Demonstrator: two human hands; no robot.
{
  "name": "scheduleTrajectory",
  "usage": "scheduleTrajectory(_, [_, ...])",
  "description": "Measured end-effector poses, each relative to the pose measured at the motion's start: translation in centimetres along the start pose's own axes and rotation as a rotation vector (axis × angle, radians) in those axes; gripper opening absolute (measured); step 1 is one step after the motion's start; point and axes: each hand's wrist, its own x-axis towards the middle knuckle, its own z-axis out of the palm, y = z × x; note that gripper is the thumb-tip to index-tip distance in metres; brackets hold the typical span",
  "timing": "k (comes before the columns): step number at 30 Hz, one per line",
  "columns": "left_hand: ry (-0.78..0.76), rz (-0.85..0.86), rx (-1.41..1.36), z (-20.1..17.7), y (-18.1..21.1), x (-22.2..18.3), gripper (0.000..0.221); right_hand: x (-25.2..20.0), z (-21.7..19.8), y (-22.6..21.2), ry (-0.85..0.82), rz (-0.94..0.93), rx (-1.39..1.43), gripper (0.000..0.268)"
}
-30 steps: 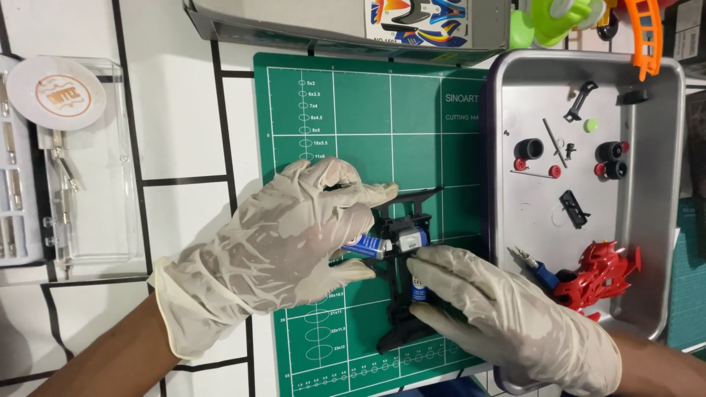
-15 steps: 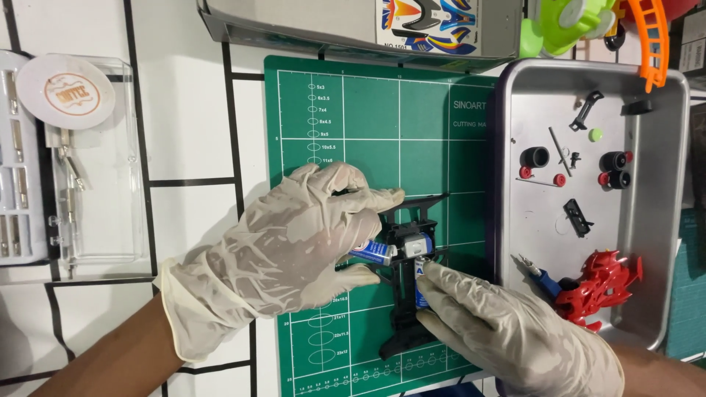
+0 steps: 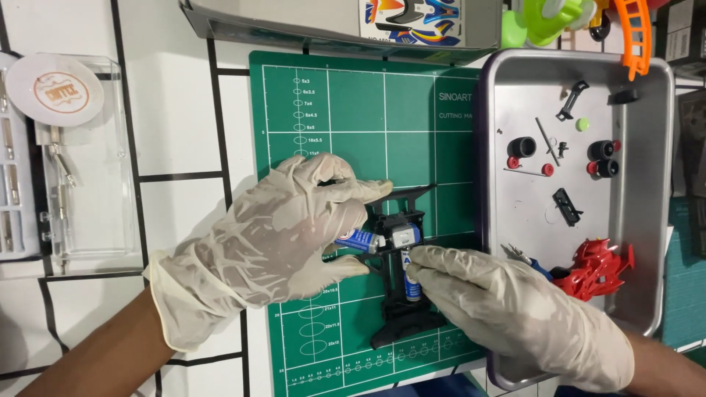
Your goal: Assembling a toy car chassis by installing the motor, gears, and batteries on a workspace.
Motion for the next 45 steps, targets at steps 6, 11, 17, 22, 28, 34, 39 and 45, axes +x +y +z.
scheduleTrajectory(6, [0.004, 0.002, 0.066, 0.6, 0.3, 0.1, 0.047, -0.1, 0.6, -0.5, 0.203, 0.415, 0.464, 0.076])
scheduleTrajectory(11, [-0.091, -0.097, 0.098, 0.8, 0.4, -0.1, 0.071, 0.0, 1.8, -1.5, 0.299, 0.441, 0.43, 0.055])
scheduleTrajectory(17, [-0.034, -0.045, 0.105, 0.5, 0.1, -0.1, 0.078, -0.3, 1.3, -1.0, 0.247, 0.32, 0.407, 0.058])
scheduleTrajectory(22, [0.006, -0.067, 0.159, 0.1, 0.7, -0.1, 0.078, -0.3, 1.7, -1.2, 0.241, 0.332, 0.495, 0.057])
scheduleTrajectory(28, [0.041, 0.01, 0.127, 0.5, 0.4, -0.2, 0.058, 2.0, -1.0, -0.6, 0.508, 0.462, 0.585, 0.036])
scheduleTrajectory(34, [0.009, 0.011, 0.132, 0.4, 0.5, -0.2, 0.059, 2.5, -1.3, -0.9, 0.606, 0.534, 0.458, 0.024])
scheduleTrajectory(39, [0.056, 0.02, 0.185, 0.8, 0.4, -0.4, 0.081, 2.2, -0.2, -1.0, 0.54, 0.466, 0.454, 0.026])
scheduleTrajectory(45, [-0.021, -0.025, 0.101, 0.4, 0.5, -0.2, 0.061, 2.9, -0.4, -1.4, 0.593, 0.502, 0.444, 0.034])
